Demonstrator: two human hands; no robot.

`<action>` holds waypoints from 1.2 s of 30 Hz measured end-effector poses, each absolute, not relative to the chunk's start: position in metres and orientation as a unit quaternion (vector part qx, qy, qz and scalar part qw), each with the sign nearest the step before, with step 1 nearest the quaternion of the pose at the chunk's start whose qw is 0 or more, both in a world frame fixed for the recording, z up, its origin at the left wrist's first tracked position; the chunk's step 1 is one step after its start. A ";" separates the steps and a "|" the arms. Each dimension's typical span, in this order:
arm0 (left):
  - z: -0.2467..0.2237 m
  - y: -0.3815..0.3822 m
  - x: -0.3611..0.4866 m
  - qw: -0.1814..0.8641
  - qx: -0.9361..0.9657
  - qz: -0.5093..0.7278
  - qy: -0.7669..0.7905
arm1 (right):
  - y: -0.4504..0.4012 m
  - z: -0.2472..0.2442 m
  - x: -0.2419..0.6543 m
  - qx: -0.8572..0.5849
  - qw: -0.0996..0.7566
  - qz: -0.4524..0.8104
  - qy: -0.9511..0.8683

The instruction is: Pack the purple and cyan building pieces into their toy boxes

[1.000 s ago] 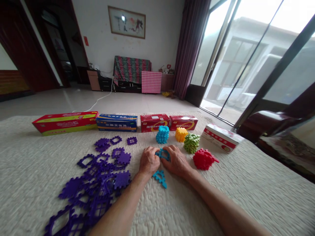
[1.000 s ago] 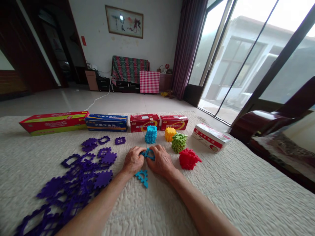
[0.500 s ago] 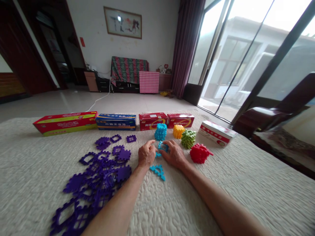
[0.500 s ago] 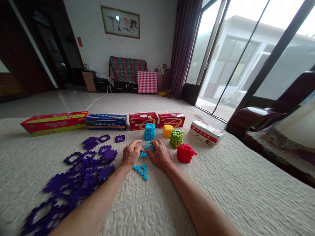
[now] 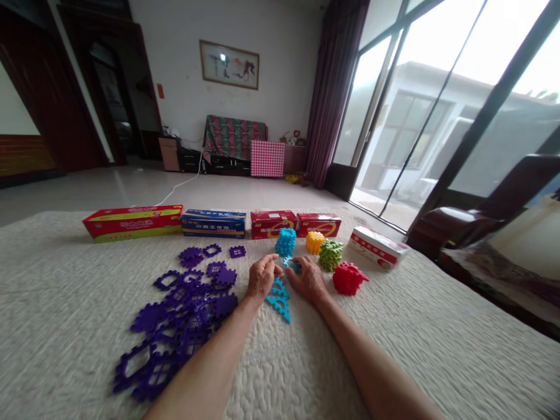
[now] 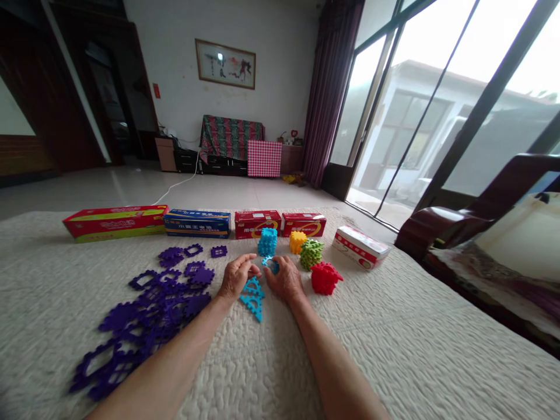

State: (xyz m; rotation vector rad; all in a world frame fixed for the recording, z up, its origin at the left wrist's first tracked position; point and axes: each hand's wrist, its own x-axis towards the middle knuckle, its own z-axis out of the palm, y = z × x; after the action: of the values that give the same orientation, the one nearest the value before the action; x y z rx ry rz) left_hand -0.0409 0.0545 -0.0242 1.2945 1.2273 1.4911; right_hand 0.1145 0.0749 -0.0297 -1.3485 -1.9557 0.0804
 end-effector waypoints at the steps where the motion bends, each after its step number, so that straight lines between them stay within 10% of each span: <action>1: -0.024 0.055 -0.041 0.419 0.495 0.595 0.475 | 0.075 -0.029 0.115 -0.523 0.377 0.035 -0.764; 15: -0.018 0.058 -0.047 0.281 0.425 0.625 0.591 | 0.091 0.005 0.117 -0.411 0.498 0.017 -0.764; 29: -0.023 0.064 -0.047 0.318 0.408 0.616 0.594 | 0.168 0.044 0.103 -0.464 0.365 -0.007 -0.807; 36: -0.022 0.063 -0.048 0.318 0.407 0.618 0.593 | 0.154 0.049 0.109 -0.384 0.432 -0.010 -0.816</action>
State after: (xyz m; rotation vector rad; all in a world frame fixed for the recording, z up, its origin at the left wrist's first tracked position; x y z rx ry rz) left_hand -0.0480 0.0635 -0.0221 1.0698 1.5601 1.6274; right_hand 0.1090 0.1536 0.0492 -0.9573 -2.0343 -0.0259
